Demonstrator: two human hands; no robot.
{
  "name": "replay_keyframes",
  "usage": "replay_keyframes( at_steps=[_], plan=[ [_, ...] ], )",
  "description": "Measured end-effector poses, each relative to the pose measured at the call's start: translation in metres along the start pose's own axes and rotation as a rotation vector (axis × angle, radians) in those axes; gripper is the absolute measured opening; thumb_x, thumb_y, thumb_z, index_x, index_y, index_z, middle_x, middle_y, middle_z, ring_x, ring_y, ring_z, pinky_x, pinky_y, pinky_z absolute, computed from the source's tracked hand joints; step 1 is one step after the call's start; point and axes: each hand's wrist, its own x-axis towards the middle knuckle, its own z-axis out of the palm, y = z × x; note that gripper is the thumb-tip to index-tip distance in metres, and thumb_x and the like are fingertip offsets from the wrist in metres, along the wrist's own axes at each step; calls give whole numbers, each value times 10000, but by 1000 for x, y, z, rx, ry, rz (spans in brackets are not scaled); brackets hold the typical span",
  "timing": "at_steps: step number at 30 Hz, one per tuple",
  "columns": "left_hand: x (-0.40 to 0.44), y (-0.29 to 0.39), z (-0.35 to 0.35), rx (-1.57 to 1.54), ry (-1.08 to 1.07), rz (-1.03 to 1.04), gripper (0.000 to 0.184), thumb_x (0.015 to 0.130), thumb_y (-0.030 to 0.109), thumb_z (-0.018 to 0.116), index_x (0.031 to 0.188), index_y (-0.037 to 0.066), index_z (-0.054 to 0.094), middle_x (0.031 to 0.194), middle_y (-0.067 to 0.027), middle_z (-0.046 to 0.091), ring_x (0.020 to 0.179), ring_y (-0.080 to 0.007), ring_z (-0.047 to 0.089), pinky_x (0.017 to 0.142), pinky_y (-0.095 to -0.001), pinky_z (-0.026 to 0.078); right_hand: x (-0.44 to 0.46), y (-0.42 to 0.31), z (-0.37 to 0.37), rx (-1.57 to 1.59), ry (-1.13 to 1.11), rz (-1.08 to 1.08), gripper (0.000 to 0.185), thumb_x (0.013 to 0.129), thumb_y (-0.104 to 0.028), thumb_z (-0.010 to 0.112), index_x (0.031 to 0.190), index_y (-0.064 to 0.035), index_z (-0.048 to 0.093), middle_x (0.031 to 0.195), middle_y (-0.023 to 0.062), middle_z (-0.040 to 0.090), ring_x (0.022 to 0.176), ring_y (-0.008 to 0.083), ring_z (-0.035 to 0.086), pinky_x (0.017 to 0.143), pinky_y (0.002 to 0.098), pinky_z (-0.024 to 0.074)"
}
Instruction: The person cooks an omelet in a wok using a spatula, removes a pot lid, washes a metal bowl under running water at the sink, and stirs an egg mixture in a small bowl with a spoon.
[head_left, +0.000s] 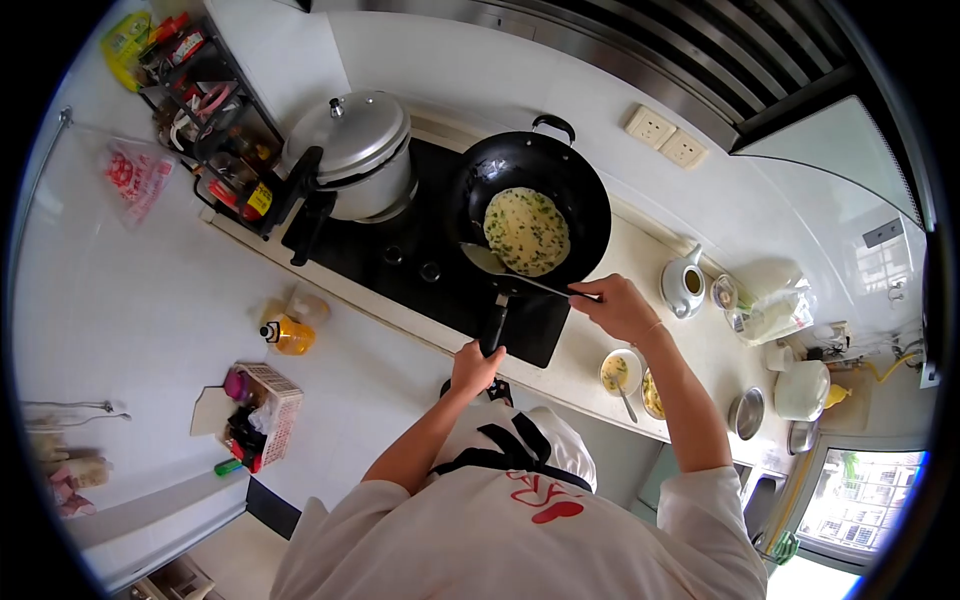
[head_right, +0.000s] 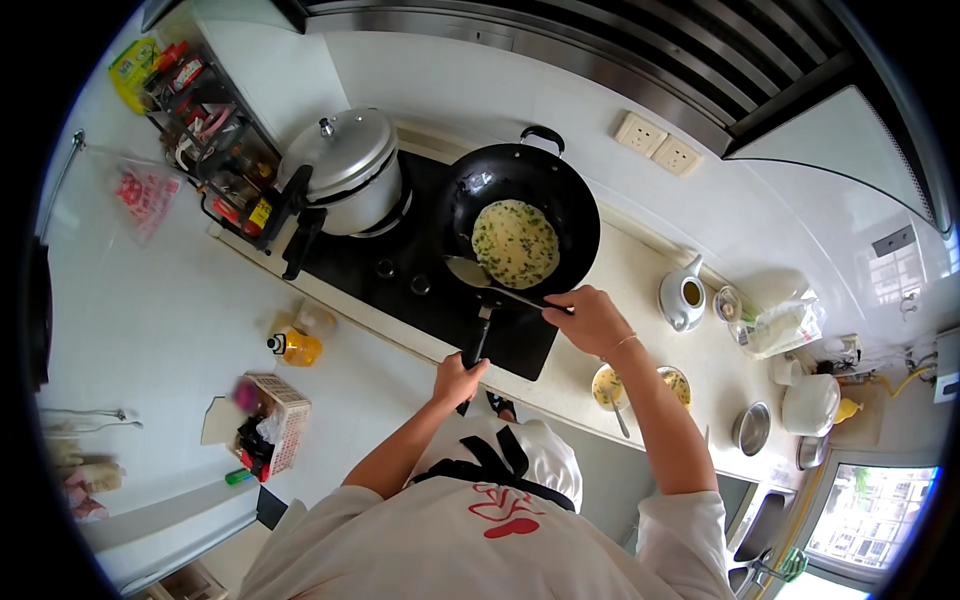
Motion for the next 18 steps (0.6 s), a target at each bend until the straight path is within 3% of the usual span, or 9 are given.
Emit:
replay_keyframes(
  at_steps=[2,7,10,13,16,18],
  plan=[
    [2,-4,0,33,-13,-1,353,834,309,666,780,-27,572,516,-96,585,398,-191,578,392,-325,466,6,-12,10,112,-69,107,296,847,-214,628,1089,-52,683,778,182,682,693,312,647,713,365,508],
    [3,-4,7,12,-18,-2,340,836,293,664,754,-20,560,508,-93,579,395,-192,576,392,-326,468,47,-5,54,232,109,55,263,836,-217,641,1001,-21,700,704,166,657,620,228,634,642,336,497],
    [-1,0,11,-8,-16,-12,337,840,285,660,740,-17,547,497,-88,569,391,-191,572,389,-326,464,47,-17,53,364,64,199,256,841,-214,637,985,-12,701,693,144,652,590,216,622,612,345,493],
    [3,2,9,0,-24,7,336,847,276,655,730,-18,542,486,-83,559,388,-188,568,385,-324,457,33,-24,47,415,-4,177,253,854,-217,628,974,-8,704,657,107,630,546,182,589,556,337,472],
    [-1,0,12,-20,-41,-3,333,852,264,653,716,-18,538,480,-81,556,382,-185,562,380,-322,448,48,-10,52,532,-21,256,265,864,-219,623,1007,-8,696,645,72,613,530,143,557,519,304,442],
    [2,1,10,-32,-51,0,332,854,256,652,706,-16,534,478,-81,555,378,-183,557,376,-321,442,53,4,64,621,94,180,287,873,-221,629,1055,-6,682,638,51,599,524,114,530,507,281,423]
  ],
)
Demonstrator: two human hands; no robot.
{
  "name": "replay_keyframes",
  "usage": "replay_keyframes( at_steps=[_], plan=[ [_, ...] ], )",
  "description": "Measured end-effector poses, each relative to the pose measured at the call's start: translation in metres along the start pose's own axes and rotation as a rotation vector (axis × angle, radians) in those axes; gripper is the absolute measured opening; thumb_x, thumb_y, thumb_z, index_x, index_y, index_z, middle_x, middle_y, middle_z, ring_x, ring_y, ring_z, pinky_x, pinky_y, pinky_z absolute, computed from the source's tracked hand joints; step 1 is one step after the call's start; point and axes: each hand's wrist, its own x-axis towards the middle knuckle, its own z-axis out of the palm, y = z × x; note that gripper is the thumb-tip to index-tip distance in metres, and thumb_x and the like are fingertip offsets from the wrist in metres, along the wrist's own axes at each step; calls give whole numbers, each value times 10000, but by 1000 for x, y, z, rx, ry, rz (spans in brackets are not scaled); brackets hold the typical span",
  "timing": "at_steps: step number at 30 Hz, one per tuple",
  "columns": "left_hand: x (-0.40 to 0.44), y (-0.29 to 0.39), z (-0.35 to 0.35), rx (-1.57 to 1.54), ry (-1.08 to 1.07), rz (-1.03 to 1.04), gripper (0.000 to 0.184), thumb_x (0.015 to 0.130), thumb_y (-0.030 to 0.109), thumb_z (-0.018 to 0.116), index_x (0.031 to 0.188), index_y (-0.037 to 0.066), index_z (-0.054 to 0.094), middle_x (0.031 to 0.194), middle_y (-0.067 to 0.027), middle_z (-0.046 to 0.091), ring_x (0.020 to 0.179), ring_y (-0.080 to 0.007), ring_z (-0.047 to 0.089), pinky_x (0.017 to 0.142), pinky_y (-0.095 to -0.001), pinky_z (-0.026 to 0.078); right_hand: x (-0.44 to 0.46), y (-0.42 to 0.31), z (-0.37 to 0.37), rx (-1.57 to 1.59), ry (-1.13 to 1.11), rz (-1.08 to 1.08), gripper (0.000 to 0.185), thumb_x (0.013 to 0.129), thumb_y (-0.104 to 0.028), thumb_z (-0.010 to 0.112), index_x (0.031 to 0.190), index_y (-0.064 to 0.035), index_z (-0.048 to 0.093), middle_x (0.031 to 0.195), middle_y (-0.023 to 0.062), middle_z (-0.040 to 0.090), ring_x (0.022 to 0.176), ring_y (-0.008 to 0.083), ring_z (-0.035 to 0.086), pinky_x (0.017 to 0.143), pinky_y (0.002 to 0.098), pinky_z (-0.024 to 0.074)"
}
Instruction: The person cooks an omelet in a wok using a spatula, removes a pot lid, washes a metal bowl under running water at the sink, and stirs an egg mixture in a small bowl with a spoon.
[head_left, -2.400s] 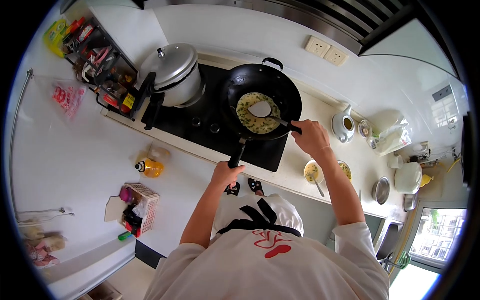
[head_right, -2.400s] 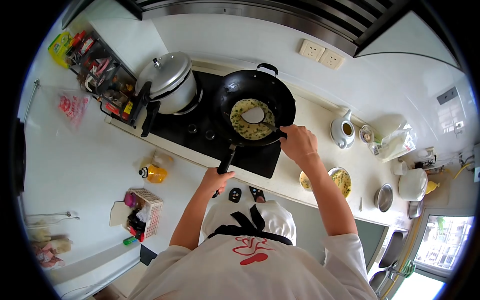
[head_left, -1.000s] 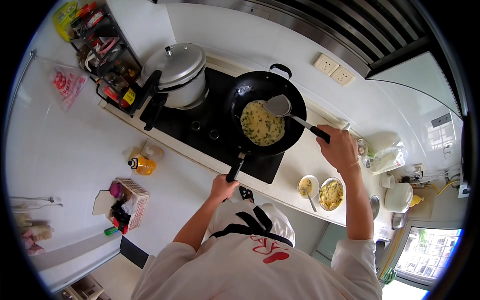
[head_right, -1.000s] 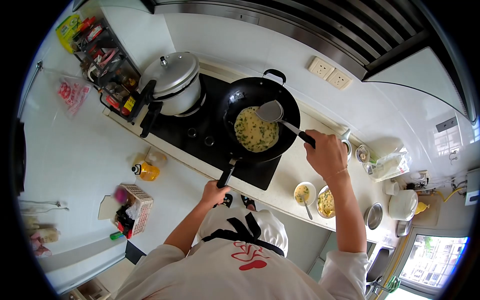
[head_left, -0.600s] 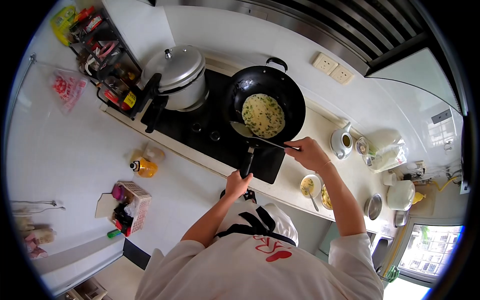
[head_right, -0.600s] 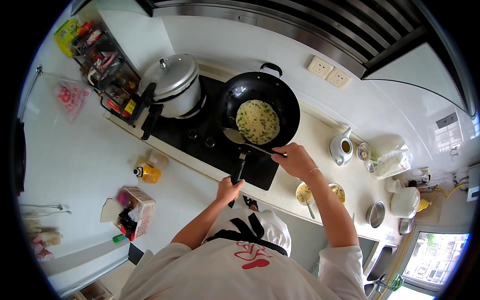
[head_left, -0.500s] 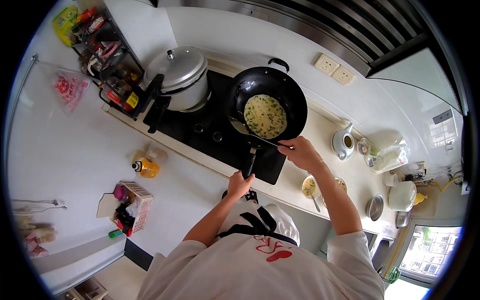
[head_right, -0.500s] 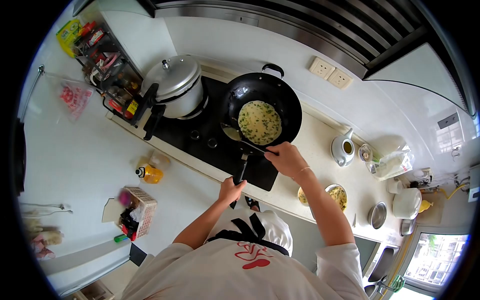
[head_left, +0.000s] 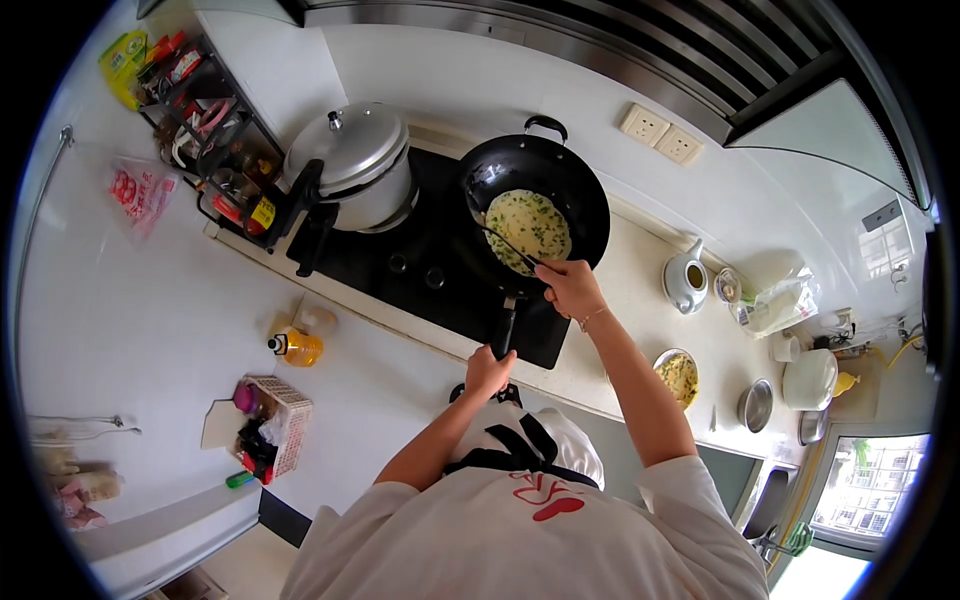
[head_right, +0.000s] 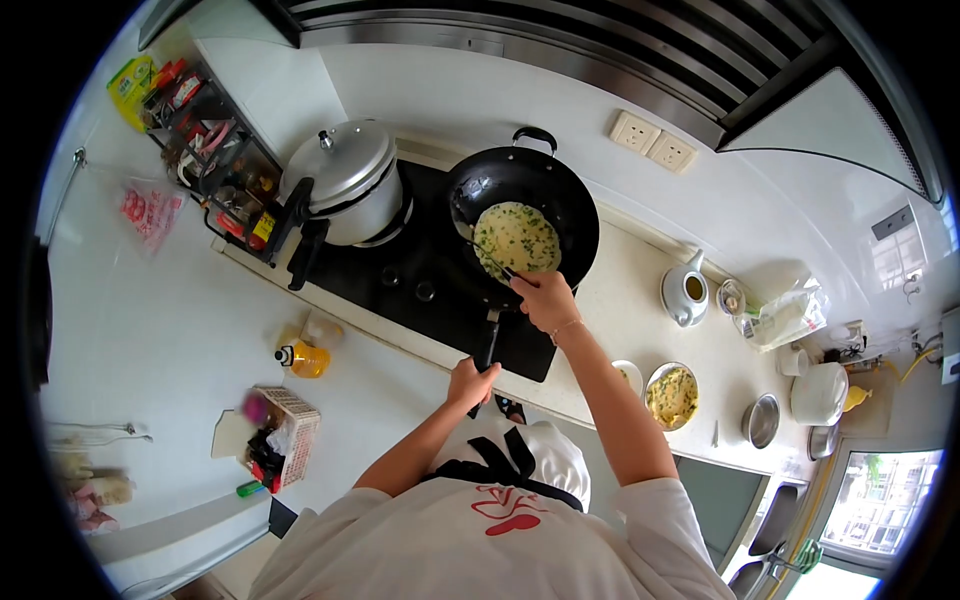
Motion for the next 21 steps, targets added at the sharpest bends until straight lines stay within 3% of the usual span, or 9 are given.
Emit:
replay_keyframes(
  at_steps=[4,6,8,11,13,15,16,18,21],
  plan=[
    [3,-6,2,-10,-4,11,336,857,257,655,698,-11,529,472,-75,550,370,-175,547,373,-318,435,1,34,3,212,201,-212,335,885,-217,643,1133,7,651,639,26,591,524,78,504,503,256,408],
    [3,-7,2,-21,-5,10,338,857,263,658,699,-8,529,468,-72,546,366,-171,541,373,-315,433,-15,20,-21,43,215,-192,345,884,-226,651,1144,0,649,647,46,602,558,68,512,527,251,419],
    [0,-2,0,-38,-19,7,338,856,267,660,703,-5,532,464,-69,542,361,-166,534,374,-312,430,-29,3,-54,-286,166,-198,331,858,-231,670,1117,-24,669,656,103,636,558,115,545,554,277,446],
    [1,-2,2,-132,-62,-8,339,858,272,671,686,31,505,442,-39,505,340,-144,491,359,-293,379,-54,-36,-91,-553,84,-229,295,812,-223,694,1058,-59,702,727,181,675,598,255,622,634,342,495],
    [5,-9,2,-212,-119,-13,366,852,323,684,663,75,492,468,-16,498,370,-129,495,376,-272,374,-66,-70,-102,-715,-25,-93,303,798,-219,690,1062,-72,705,791,191,687,688,256,658,671,344,503],
    [2,-5,-4,-445,-306,-225,376,848,348,689,661,92,486,489,-1,482,382,-124,479,387,-262,364,-72,-100,-103,-861,-106,-40,281,773,-206,678,1024,-88,722,808,179,695,730,249,668,690,341,509],
    [0,-4,-6,-558,-401,-331,382,846,360,691,659,101,483,500,7,474,389,-121,471,392,-256,359,-66,-106,-103,-924,-143,-44,281,782,-206,679,1036,-97,721,750,146,672,665,208,634,634,322,491],
    [2,-8,-6,-592,-458,-330,429,834,405,705,631,126,450,518,27,435,391,-107,421,391,-253,319,-52,-117,-101,-1050,-216,-55,281,798,-208,681,1061,-116,720,633,80,624,534,126,567,523,286,455],
    [3,-5,-8,-546,-450,-361,461,827,413,715,608,133,421,510,31,423,385,-99,401,386,-260,299,-28,-136,-86,-1205,-326,90,198,749,-187,681,908,-86,742,550,59,565,471,117,524,446,277,401]
  ],
)
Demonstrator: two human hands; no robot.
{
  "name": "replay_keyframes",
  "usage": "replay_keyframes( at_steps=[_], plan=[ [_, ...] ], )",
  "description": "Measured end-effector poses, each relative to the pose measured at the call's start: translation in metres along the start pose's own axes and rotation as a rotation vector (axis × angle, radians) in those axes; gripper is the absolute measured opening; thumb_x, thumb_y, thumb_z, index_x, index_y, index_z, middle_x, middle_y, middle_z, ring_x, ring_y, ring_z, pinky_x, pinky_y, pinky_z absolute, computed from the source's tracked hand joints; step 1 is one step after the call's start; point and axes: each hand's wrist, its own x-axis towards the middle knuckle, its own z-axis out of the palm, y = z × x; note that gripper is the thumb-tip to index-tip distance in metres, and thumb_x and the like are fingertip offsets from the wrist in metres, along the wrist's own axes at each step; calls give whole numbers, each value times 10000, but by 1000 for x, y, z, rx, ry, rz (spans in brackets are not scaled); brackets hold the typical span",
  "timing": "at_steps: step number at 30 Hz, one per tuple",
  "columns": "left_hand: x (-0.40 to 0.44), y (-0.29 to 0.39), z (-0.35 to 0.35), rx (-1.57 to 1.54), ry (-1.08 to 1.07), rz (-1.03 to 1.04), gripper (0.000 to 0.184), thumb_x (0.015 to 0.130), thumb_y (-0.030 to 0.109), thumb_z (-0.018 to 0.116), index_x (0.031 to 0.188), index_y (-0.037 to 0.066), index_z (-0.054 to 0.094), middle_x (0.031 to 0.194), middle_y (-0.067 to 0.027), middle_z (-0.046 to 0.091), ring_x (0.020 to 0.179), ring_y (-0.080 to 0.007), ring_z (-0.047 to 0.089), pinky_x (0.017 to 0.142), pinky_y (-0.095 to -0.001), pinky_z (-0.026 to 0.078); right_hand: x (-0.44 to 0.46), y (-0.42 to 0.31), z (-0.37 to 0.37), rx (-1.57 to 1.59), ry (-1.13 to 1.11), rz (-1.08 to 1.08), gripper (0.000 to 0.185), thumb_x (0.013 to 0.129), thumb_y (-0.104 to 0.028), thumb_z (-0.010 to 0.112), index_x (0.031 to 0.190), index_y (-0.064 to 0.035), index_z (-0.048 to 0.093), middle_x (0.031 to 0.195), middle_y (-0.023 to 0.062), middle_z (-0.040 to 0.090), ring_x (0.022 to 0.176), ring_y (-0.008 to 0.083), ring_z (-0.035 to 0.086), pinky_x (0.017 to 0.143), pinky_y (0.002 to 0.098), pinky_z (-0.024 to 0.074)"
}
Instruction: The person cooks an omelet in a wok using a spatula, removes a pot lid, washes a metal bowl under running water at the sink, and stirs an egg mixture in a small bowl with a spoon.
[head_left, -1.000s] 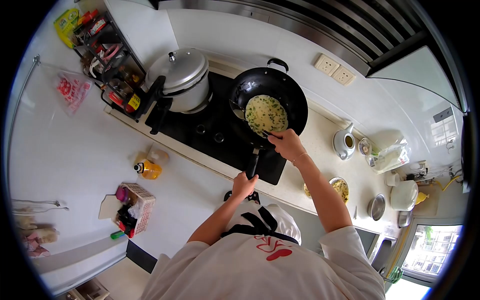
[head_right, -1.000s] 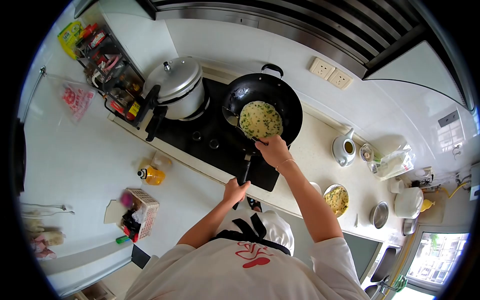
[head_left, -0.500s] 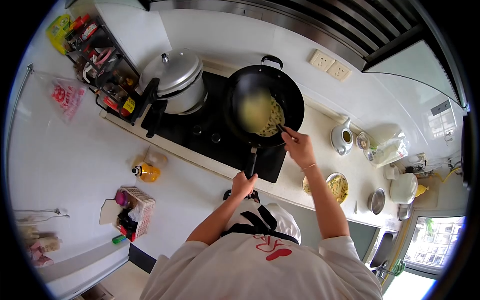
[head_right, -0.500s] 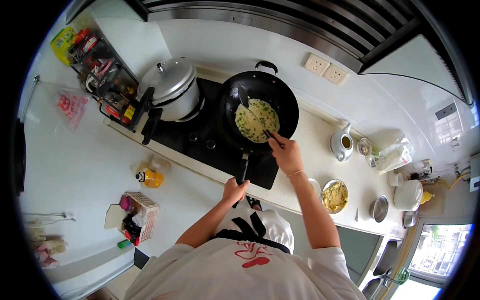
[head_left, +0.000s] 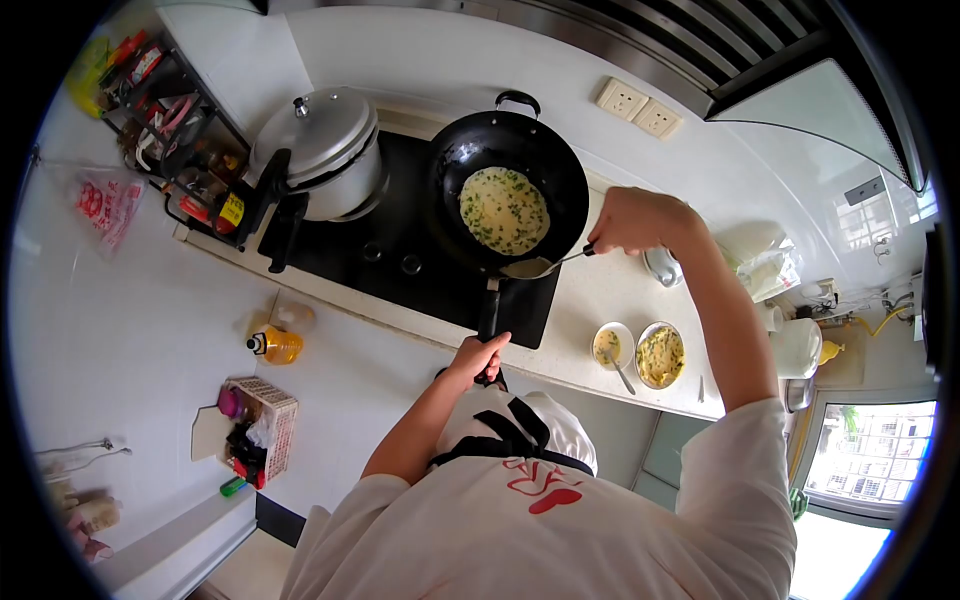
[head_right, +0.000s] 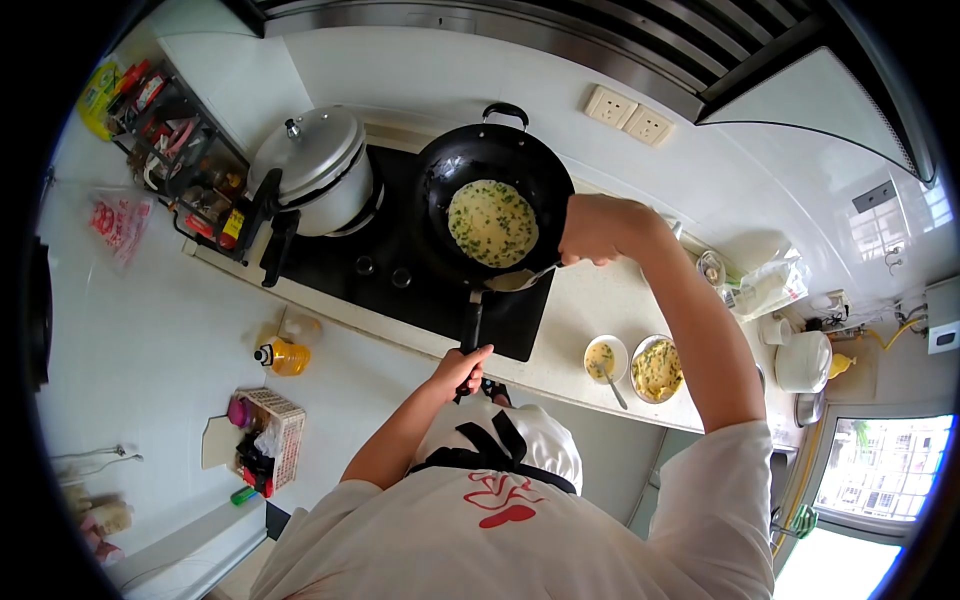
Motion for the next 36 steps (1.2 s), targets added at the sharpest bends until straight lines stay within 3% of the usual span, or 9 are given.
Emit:
replay_keyframes(
  at_steps=[2,5,6,10,14,20,36],
  plan=[
    [0,1,2,8,44,-7,478,823,415,720,597,139,403,503,33,415,385,-94,397,384,-260,290,16,-8,-8,42,-76,115,138,715,-178,690,805,-77,714,510,37,527,409,101,456,405,270,349],
    [0,0,2,7,45,9,482,820,413,725,597,144,393,493,36,408,381,-95,392,383,-262,290,37,-24,-20,40,-132,181,155,708,-172,691,825,-71,702,514,42,526,408,97,431,403,270,335],
    [-1,-1,2,8,47,4,483,819,415,726,597,144,393,492,36,407,380,-95,391,383,-263,290,35,-35,-23,35,-111,176,135,707,-163,683,767,-44,658,513,49,516,403,110,423,398,275,325],
    [0,1,2,31,51,-1,499,829,411,711,570,132,389,487,15,419,391,-116,411,399,-274,322,27,-57,-38,-55,-165,180,216,706,-156,670,621,-37,511,516,57,505,411,134,407,420,306,340],
    [-2,2,2,24,41,8,500,836,399,706,561,126,391,489,5,428,398,-127,422,406,-279,338,41,-64,-41,-145,-203,219,253,773,-166,639,646,-46,455,534,46,494,457,144,434,462,315,369],
    [-5,4,4,32,50,22,488,842,385,703,574,117,395,495,4,423,398,-131,421,405,-279,330,44,-74,-39,-204,-210,207,177,788,-164,636,712,-52,523,552,27,486,506,148,454,529,323,398],
    [3,0,-1,37,8,24,483,834,416,700,580,133,403,491,18,432,393,-120,439,402,-294,367,53,-76,-46,-226,-222,226,137,778,-179,658,800,-62,591,578,32,525,486,139,453,496,325,389]
  ],
)
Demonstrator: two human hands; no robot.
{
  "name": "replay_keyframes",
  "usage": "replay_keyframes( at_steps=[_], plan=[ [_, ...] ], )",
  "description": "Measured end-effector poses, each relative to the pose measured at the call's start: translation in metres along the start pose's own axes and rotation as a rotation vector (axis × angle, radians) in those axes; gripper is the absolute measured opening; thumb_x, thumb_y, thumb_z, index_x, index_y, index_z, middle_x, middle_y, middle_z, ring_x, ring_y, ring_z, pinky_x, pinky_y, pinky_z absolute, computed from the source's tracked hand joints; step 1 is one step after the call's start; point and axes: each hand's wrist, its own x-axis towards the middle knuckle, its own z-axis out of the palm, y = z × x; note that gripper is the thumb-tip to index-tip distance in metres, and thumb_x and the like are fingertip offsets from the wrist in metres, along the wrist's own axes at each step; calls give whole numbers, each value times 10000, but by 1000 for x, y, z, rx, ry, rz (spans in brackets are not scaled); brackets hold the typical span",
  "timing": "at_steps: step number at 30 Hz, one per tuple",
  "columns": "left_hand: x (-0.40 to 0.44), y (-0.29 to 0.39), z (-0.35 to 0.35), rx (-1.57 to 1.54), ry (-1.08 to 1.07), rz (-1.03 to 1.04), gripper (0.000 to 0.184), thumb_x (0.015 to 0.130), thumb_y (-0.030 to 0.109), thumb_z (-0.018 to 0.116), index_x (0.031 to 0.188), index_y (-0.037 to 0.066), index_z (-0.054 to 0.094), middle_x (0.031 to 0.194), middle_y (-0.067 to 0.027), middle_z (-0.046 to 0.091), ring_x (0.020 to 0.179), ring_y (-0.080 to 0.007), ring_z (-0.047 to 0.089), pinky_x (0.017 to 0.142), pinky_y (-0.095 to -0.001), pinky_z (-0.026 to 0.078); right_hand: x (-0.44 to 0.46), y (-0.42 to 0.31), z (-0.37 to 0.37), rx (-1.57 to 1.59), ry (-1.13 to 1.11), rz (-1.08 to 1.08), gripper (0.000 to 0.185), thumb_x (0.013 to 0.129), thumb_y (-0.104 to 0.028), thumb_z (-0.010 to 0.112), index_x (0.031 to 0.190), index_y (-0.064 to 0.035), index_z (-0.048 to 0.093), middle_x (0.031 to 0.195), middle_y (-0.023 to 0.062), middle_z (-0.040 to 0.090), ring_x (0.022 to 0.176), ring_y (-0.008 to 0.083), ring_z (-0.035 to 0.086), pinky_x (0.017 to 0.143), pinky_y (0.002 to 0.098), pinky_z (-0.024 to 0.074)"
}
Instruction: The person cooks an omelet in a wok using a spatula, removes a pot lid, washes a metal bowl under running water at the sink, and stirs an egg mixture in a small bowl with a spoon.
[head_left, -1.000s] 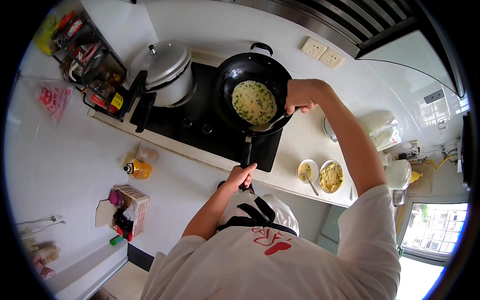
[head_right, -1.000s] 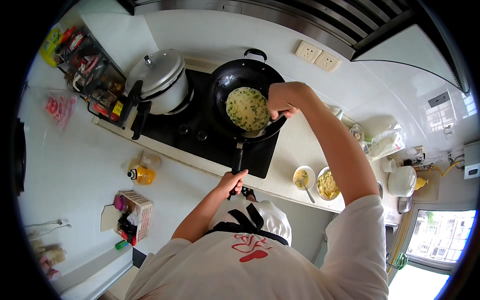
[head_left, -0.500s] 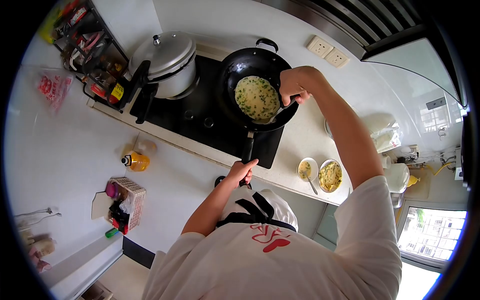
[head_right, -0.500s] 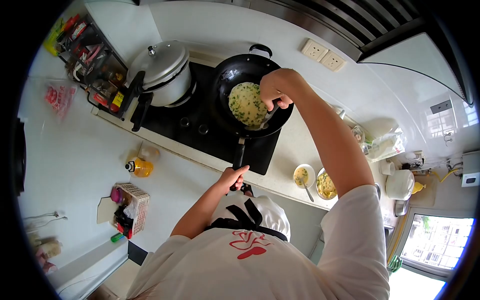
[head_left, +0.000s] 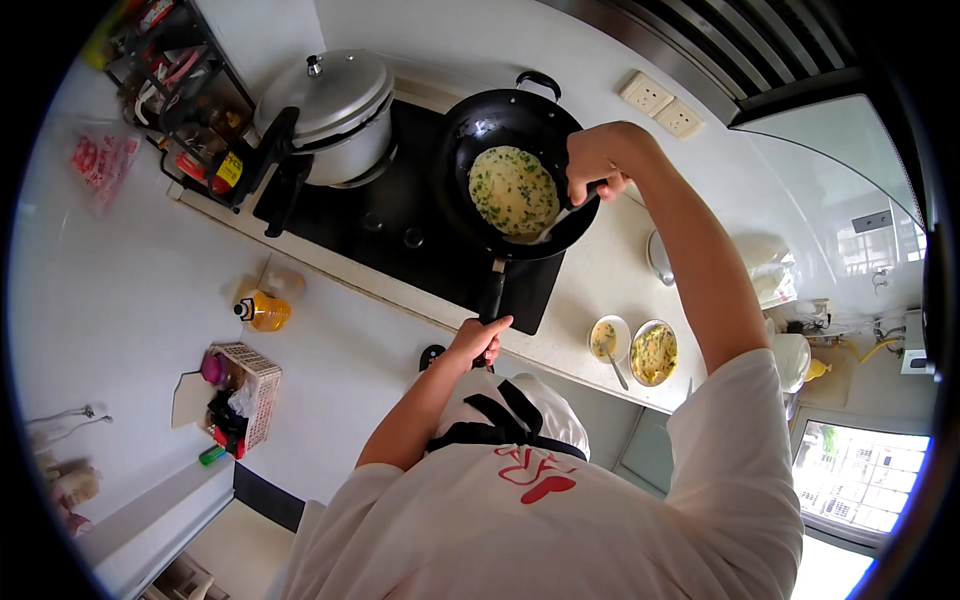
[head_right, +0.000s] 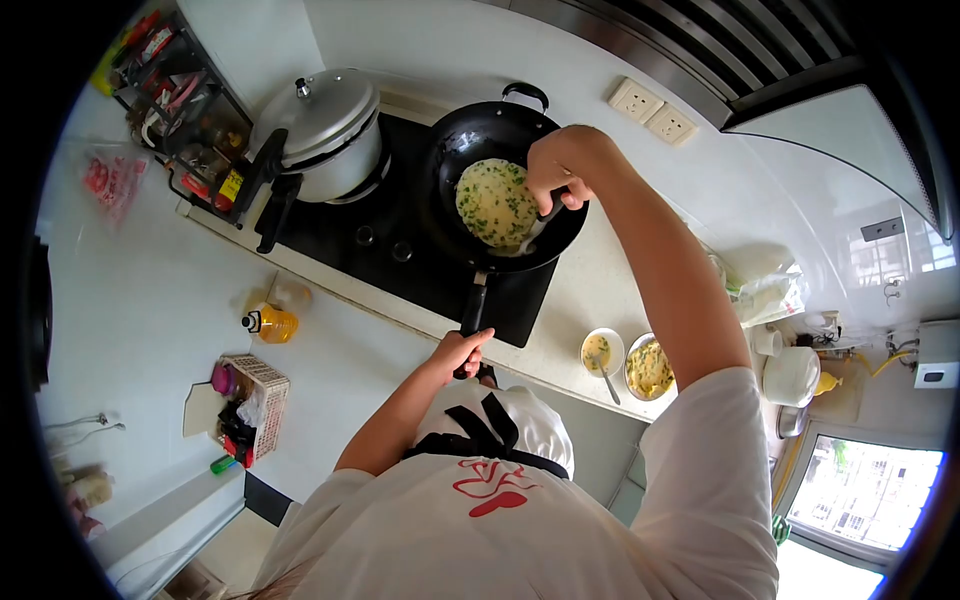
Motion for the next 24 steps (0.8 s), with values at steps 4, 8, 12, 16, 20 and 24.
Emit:
replay_keyframes(
  at_steps=[4,8,12,16,20,24],
  plan=[
    [0,2,1,-11,13,-35,486,833,412,701,572,135,400,489,15,431,393,-123,440,404,-298,368,8,6,-6,47,-46,-14,150,785,-182,652,800,-65,559,585,30,518,477,137,425,492,321,379],
    [-3,2,1,-5,3,-30,488,833,415,699,570,136,398,486,15,425,393,-126,438,408,-303,367,7,1,-5,-7,8,-1,171,791,-183,642,775,-75,510,569,27,493,462,134,383,473,315,352],
    [0,2,0,-3,-1,-31,495,833,423,696,567,137,393,485,16,425,395,-129,440,414,-308,365,12,9,-14,63,-45,-15,187,787,-183,647,744,-90,491,563,24,481,427,120,318,435,291,298],
    [-3,3,1,-18,-8,-33,484,832,416,700,582,134,396,491,17,426,393,-126,431,416,-301,358,20,26,-23,143,-38,-13,151,753,-201,670,717,-97,567,545,26,486,399,86,291,411,259,257],
    [-2,3,0,-35,-10,-44,474,830,414,703,600,130,401,494,19,424,392,-122,423,418,-295,354,15,31,-27,104,31,13,162,750,-201,684,704,-88,578,566,37,519,400,83,310,410,256,265],
    [-4,2,5,-41,25,-35,472,829,421,704,612,147,387,485,45,365,386,-86,334,412,-276,282,-3,34,-35,33,57,66,125,719,-193,722,720,-83,662,579,45,555,420,86,410,410,240,299]
  ],
)
